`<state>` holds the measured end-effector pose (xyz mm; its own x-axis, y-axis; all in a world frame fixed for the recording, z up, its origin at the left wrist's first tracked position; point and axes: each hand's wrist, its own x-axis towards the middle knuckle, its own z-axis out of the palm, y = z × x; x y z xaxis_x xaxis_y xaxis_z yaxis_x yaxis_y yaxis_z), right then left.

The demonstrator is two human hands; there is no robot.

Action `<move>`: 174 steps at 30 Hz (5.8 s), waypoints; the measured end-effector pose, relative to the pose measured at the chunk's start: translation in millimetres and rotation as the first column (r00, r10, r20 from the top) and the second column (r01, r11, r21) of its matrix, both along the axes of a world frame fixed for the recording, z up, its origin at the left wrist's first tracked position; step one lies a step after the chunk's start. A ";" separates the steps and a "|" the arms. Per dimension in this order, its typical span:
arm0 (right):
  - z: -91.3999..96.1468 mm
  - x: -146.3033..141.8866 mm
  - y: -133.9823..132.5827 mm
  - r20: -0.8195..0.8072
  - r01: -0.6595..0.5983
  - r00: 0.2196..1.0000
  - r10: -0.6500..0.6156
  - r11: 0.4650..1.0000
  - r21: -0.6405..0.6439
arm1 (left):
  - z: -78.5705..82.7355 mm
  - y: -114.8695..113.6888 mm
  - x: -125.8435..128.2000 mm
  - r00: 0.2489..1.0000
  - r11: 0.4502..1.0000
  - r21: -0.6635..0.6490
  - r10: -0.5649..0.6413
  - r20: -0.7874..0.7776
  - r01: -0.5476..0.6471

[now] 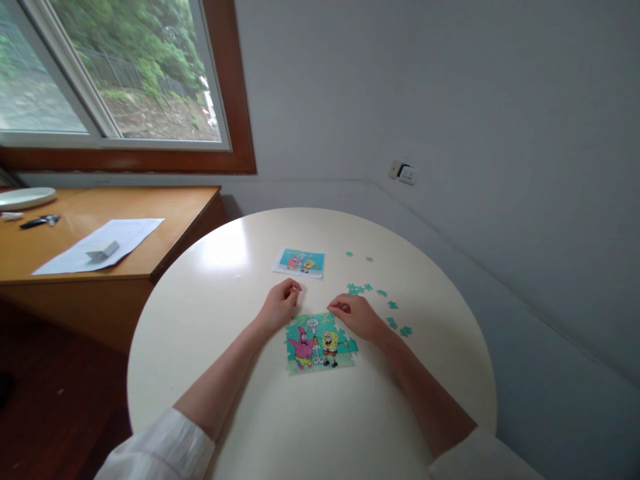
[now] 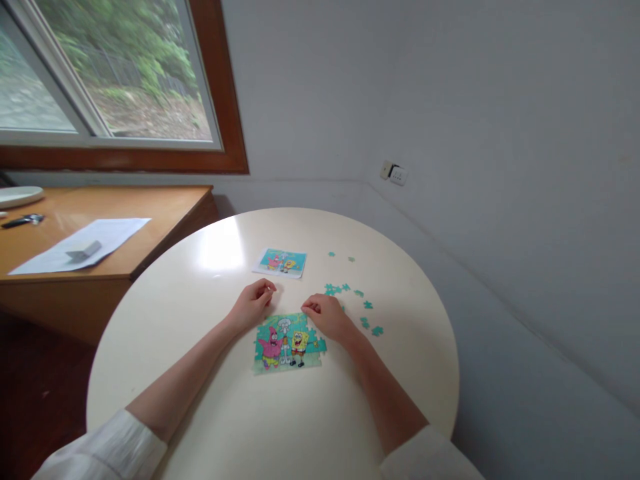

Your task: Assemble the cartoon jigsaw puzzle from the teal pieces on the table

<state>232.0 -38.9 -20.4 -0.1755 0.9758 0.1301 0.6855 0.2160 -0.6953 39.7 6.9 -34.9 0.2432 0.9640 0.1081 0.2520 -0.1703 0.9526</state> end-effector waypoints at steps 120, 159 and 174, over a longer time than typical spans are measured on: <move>-2.0 0.7 1.1 -0.400 -0.077 0.916 0.041 0.994 -0.074 | 22.2 -23.7 5.4 0.955 0.910 0.356 -0.116 -0.274 0.213; -10.7 -12.9 0.2 -0.462 -0.069 0.887 0.004 0.990 -0.122 | 38.8 -1.8 -40.1 0.916 0.890 -0.382 -0.345 -0.206 0.249; -8.7 -13.2 -2.0 -0.383 -0.083 0.923 0.033 0.990 -0.115 | 43.2 -5.1 -35.8 0.915 0.880 -0.418 -0.338 -0.219 0.225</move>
